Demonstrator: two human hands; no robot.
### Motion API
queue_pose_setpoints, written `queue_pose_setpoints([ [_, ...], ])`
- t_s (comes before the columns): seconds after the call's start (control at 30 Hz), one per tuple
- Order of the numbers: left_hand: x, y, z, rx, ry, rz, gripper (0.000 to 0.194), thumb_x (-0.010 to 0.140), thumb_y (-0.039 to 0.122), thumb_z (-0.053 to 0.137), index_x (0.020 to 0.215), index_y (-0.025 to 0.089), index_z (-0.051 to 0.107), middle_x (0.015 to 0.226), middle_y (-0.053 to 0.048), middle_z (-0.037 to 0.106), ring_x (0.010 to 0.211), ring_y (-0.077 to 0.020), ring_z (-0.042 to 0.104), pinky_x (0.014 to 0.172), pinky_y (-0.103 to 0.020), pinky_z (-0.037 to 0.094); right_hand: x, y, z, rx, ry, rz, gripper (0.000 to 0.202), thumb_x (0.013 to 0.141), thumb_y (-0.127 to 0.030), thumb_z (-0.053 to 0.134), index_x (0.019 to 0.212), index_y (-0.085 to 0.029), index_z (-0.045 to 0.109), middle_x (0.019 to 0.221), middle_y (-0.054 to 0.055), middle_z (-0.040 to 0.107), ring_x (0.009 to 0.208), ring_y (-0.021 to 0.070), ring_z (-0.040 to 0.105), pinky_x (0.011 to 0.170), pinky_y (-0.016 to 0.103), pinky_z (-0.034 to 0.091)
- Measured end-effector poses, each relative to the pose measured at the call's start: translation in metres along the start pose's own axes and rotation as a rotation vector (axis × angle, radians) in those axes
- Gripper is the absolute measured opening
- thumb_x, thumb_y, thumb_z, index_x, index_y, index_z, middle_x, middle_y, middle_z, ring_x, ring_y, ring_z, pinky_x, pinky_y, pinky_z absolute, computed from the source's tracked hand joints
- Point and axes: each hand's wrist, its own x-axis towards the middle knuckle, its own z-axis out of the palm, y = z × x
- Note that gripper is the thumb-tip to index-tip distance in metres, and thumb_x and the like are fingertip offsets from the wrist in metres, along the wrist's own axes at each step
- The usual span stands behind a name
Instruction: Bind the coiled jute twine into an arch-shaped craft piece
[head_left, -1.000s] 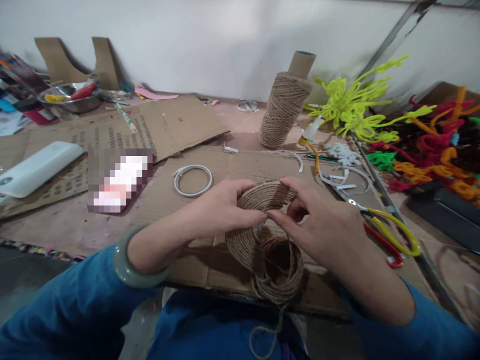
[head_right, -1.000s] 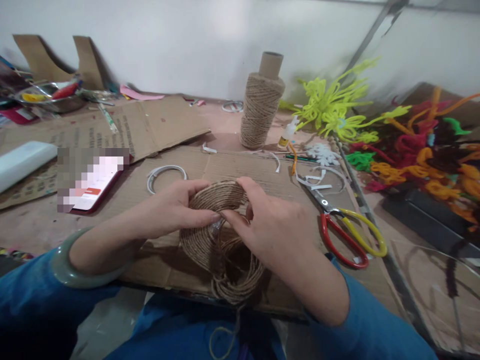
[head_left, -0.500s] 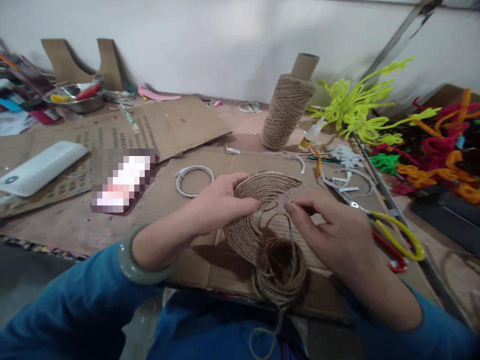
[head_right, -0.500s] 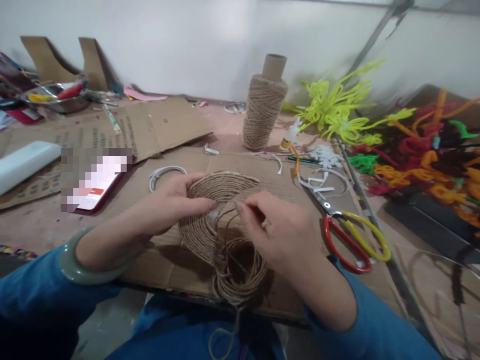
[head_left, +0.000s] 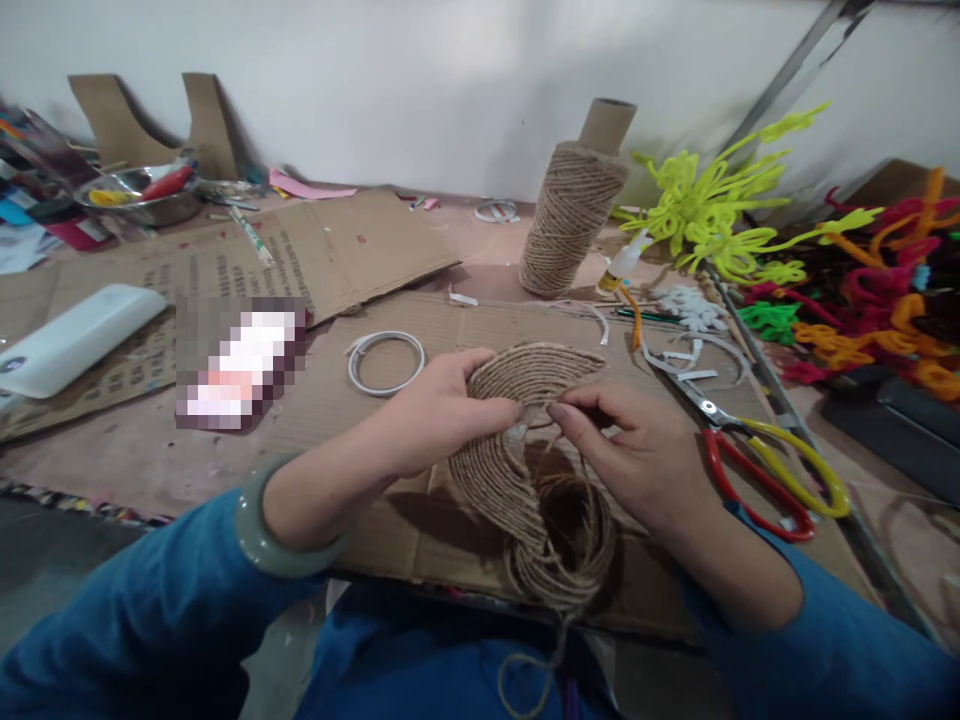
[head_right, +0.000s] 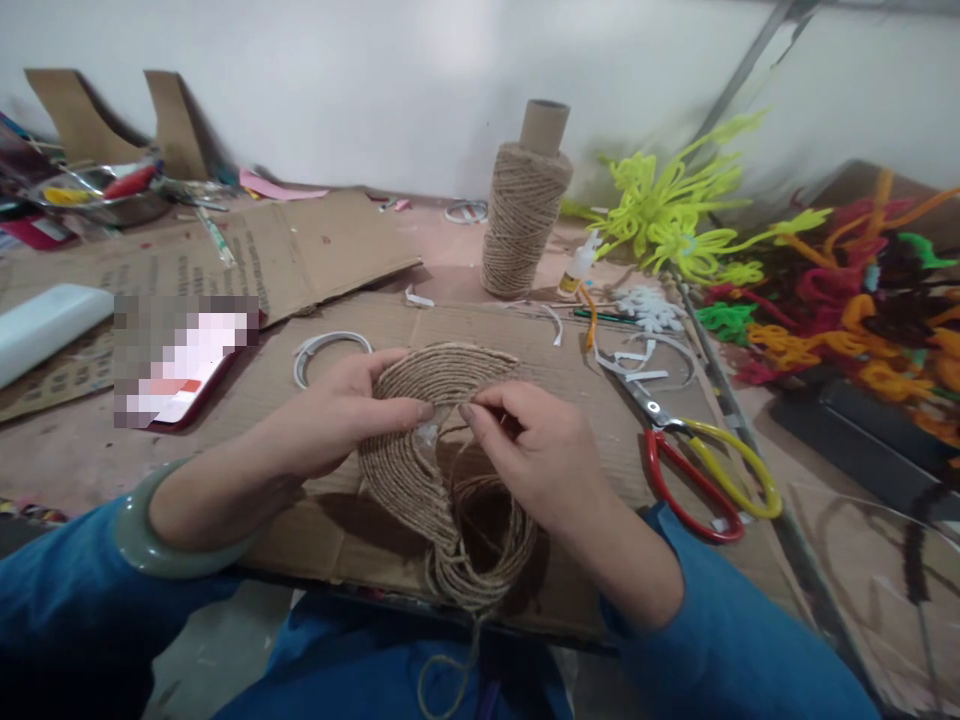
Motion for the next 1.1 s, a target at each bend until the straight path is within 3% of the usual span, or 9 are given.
queue_pose_setpoints([
  [0.2, 0.000, -0.002, 0.002, -0.035, -0.015, 0.000, 0.024, 0.067, 0.016, 0.061, 0.091, 0.013, 0.064, 0.076, -0.001, 0.062, 0.069, -0.0137, 0.058, 0.063, -0.025, 0.044, 0.001, -0.003, -0.001, 0.043, -0.004, 0.039, 0.014, 0.083, -0.022, 0.059, 0.072, -0.020, 0.066, 0.062, -0.001, 0.067, 0.057, 0.0116, 0.060, 0.053, 0.022, 0.044],
  [0.4, -0.001, -0.003, 0.003, -0.094, -0.050, -0.004, 0.026, 0.070, 0.015, 0.063, 0.096, 0.012, 0.066, 0.074, 0.000, 0.062, 0.067, -0.0117, 0.056, 0.062, -0.023, 0.043, 0.003, -0.005, -0.002, 0.251, -0.084, 0.219, 0.014, 0.081, -0.027, 0.059, 0.075, -0.017, 0.067, 0.062, 0.000, 0.066, 0.055, 0.0113, 0.057, 0.051, 0.022, 0.042],
  [0.63, -0.001, -0.004, 0.002, -0.147, -0.083, -0.040, 0.030, 0.069, 0.020, 0.071, 0.098, 0.014, 0.067, 0.076, 0.000, 0.065, 0.068, -0.0125, 0.058, 0.064, -0.024, 0.046, 0.006, -0.006, 0.005, 0.605, -0.093, 0.405, 0.018, 0.075, -0.033, 0.061, 0.065, -0.018, 0.060, 0.045, -0.006, 0.047, 0.040, 0.0073, 0.038, 0.036, 0.021, 0.030],
  [0.8, 0.001, -0.003, -0.001, -0.161, -0.095, -0.086, 0.027, 0.066, 0.016, 0.071, 0.093, 0.014, 0.069, 0.076, -0.001, 0.066, 0.068, -0.0129, 0.060, 0.066, -0.025, 0.048, 0.005, -0.007, 0.008, 0.616, -0.155, 0.440, 0.021, 0.072, -0.036, 0.062, 0.063, -0.017, 0.058, 0.046, -0.005, 0.046, 0.040, 0.0074, 0.038, 0.036, 0.021, 0.029],
  [0.93, 0.000, -0.003, 0.002, -0.169, -0.072, -0.069, 0.024, 0.066, 0.014, 0.069, 0.090, 0.013, 0.069, 0.073, 0.001, 0.064, 0.065, -0.0111, 0.058, 0.063, -0.022, 0.046, 0.004, -0.010, 0.008, 0.646, -0.132, 0.438, 0.024, 0.072, -0.038, 0.062, 0.059, -0.018, 0.055, 0.046, -0.004, 0.048, 0.040, 0.0076, 0.040, 0.037, 0.021, 0.031],
  [1.1, -0.003, -0.006, 0.006, -0.171, -0.092, -0.067, 0.017, 0.069, 0.015, 0.065, 0.085, 0.014, 0.067, 0.068, 0.002, 0.061, 0.060, -0.0101, 0.056, 0.059, -0.022, 0.044, 0.005, -0.013, 0.009, 0.638, -0.136, 0.473, 0.034, 0.072, -0.040, 0.061, 0.048, -0.019, 0.049, 0.040, -0.005, 0.041, 0.037, 0.0062, 0.033, 0.035, 0.021, 0.024],
])
